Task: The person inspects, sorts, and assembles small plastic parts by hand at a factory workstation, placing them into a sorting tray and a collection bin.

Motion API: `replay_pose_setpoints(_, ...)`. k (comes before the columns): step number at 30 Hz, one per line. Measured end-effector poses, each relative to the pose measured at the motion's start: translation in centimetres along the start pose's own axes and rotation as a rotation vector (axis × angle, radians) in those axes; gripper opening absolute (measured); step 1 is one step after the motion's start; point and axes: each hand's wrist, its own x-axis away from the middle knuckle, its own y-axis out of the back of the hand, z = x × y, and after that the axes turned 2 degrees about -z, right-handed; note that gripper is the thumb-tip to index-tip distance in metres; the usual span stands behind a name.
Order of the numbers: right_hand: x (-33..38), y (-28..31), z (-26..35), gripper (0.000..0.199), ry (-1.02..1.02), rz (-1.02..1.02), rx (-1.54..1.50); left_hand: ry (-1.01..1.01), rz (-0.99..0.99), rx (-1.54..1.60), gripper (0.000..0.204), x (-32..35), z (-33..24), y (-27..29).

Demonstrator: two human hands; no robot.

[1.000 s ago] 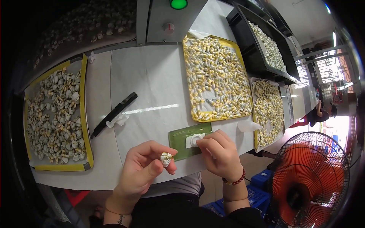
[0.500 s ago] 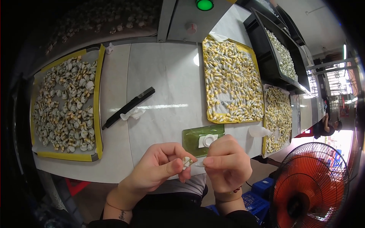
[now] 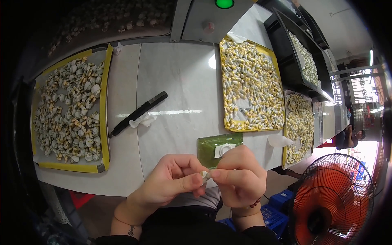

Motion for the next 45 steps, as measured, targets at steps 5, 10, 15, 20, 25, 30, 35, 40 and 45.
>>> replay_pose_setpoints(5,-0.2,0.2,0.0,0.023,0.004,0.071,-0.030,-0.001,-0.021,-0.079,0.019,0.0,0.0,-0.2)
replay_pose_setpoints(10,-0.4,0.8,-0.2,0.023,0.000,0.159,-0.046,0.001,-0.009,-0.112,0.017,-0.1,-0.1,-0.1)
replay_pose_setpoints(15,-0.2,1.2,-0.3,0.024,0.008,0.183,-0.058,0.014,0.024,-0.160,0.017,-0.3,-0.1,0.0)
replay_pose_setpoints(20,0.0,2.2,1.1,0.025,0.013,0.127,-0.057,0.017,0.053,-0.214,0.022,-0.1,-0.4,-1.7)
replay_pose_setpoints(25,-2.3,5.7,2.9,0.027,0.028,0.025,-0.054,-0.087,0.155,-0.268,0.025,0.3,0.4,-0.9)
replay_pose_setpoints(30,-11.9,10.4,3.0,0.028,-0.018,-0.396,-0.471,-0.230,0.130,-0.091,0.026,0.8,0.2,0.8)
replay_pose_setpoints(35,-23.6,13.3,0.3,0.055,-0.310,-0.534,-0.238,-0.271,0.141,-0.102,0.029,-1.0,0.3,0.2)
replay_pose_setpoints(40,-28.4,12.1,-2.9,0.048,-0.335,-0.230,-0.319,-0.383,0.033,-0.046,0.035,-0.3,1.3,4.5)
replay_pose_setpoints(45,-31.3,10.7,-6.8,0.028,-0.225,-0.258,-0.549,-0.331,-0.108,-0.134,0.040,0.7,2.5,5.2)
